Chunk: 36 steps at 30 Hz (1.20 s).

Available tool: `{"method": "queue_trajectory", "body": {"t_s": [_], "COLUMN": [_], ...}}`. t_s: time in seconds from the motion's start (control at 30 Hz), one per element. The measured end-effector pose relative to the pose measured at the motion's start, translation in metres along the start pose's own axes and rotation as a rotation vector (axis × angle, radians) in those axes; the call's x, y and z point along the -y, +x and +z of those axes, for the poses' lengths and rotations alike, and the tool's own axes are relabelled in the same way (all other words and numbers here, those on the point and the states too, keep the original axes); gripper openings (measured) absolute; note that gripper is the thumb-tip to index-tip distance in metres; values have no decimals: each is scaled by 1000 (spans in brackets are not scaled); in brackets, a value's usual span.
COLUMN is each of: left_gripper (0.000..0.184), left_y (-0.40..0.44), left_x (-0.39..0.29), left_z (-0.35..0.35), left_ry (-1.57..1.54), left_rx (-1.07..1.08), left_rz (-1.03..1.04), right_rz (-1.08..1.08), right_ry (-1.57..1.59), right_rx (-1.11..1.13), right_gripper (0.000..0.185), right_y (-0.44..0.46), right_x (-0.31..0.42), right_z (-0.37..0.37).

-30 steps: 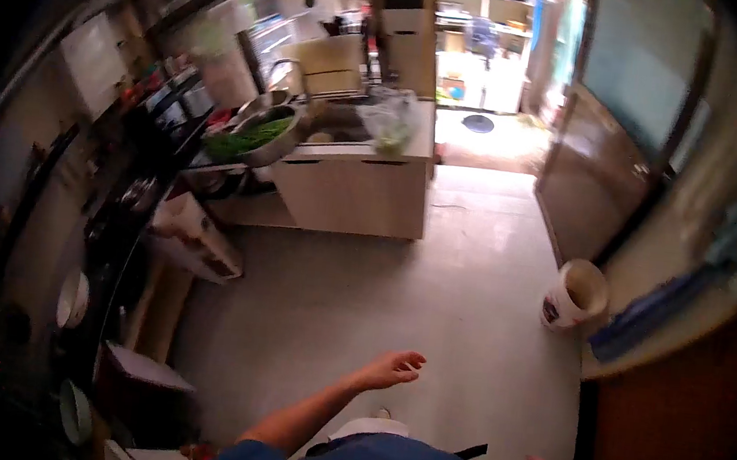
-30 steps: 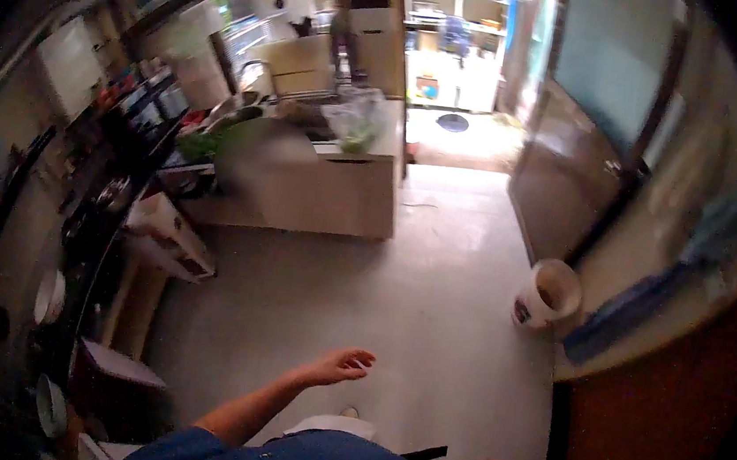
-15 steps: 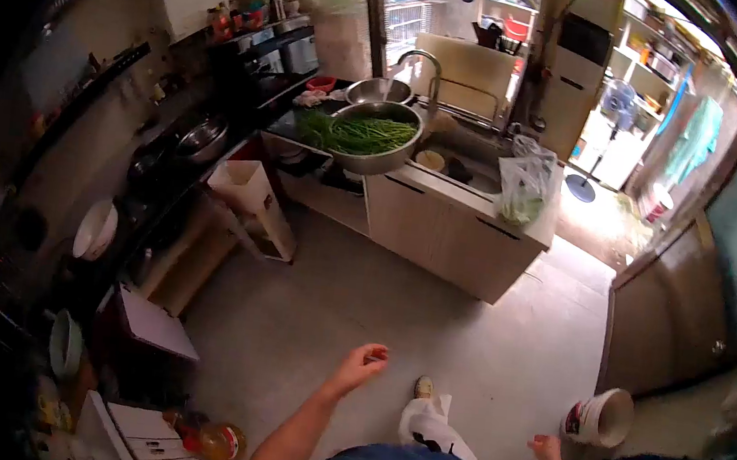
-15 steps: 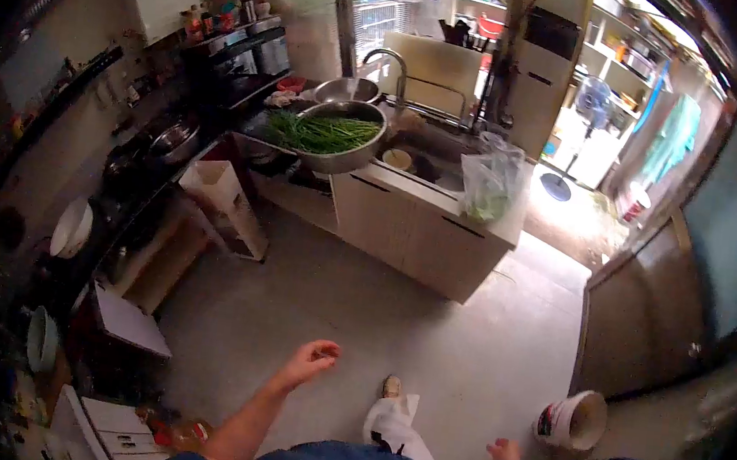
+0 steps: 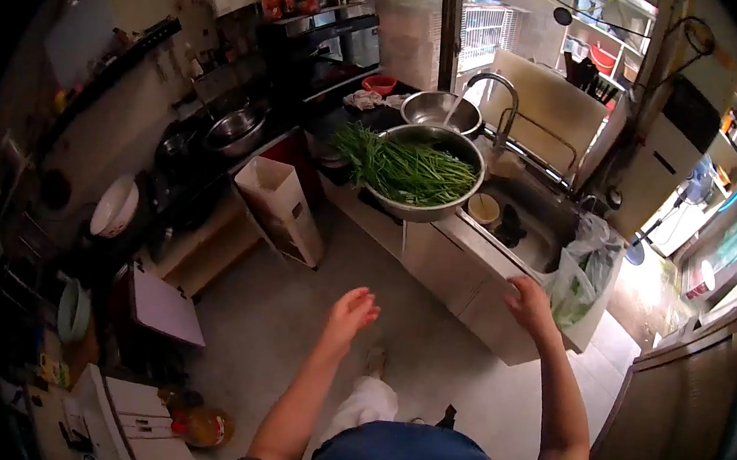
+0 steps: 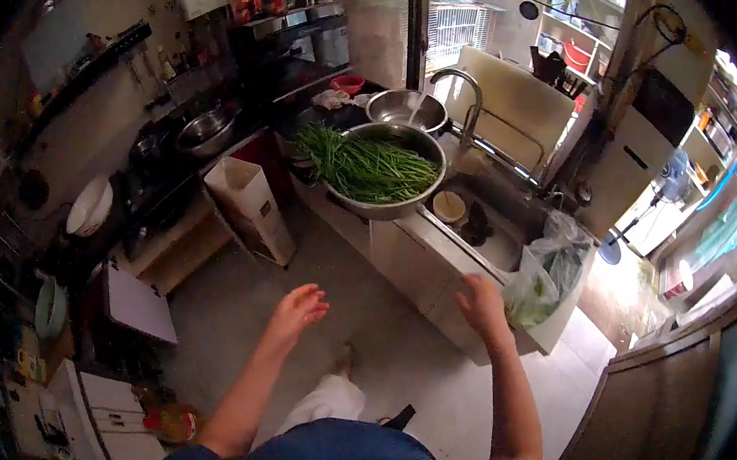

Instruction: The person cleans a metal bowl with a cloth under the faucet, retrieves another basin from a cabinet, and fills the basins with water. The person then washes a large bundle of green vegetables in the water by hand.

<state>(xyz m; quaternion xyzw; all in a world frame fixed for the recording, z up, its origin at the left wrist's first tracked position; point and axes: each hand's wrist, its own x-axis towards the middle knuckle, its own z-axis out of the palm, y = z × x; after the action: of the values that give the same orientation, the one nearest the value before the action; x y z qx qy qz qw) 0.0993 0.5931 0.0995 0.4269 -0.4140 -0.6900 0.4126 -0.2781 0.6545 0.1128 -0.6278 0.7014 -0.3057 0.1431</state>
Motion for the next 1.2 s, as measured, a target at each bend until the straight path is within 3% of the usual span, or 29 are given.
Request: {"method": "queue_trajectory", "body": {"t_s": [0.07, 0.27, 0.37, 0.63, 0.77, 0.87, 1.0, 1.03, 1.13, 1.2], "left_gripper": [45, 48, 52, 87, 91, 96, 103, 104, 103, 91], "left_y": [55, 209, 273, 368, 396, 409, 431, 437, 451, 471], "left_x": [0, -31, -39, -39, -42, -55, -14, -15, -22, 2], "left_z": [4, 21, 24, 39, 38, 49, 52, 60, 69, 67], "left_ry": [-58, -227, -300, -607, -484, -306, 95, -27, -12, -21], "left_rx": [9, -45, 49, -236, -303, -421, -365, -490, -467, -472], "left_rz": [14, 4, -67, -444, -470, -552, -429, -499, -502, -402], "right_rz": [-145, -225, -149, -157, -158, -220, -250, -201, 187, 228], "right_ry": [-45, -81, -160, -297, -370, -425, -444, -487, -225, -123], "right_rx": [-11, -76, -29, 48, 198, 182, 292, 426, 736, 713], "right_gripper": [32, 35, 36, 43, 49, 52, 62, 67, 73, 79], "right_y": [61, 228, 306, 464, 521, 555, 569, 567, 562, 550], "right_x": [20, 43, 45, 10, -2, -29, -41, -42, -53, -68], "right_z": [8, 44, 63, 131, 160, 196, 219, 220, 232, 239]}}
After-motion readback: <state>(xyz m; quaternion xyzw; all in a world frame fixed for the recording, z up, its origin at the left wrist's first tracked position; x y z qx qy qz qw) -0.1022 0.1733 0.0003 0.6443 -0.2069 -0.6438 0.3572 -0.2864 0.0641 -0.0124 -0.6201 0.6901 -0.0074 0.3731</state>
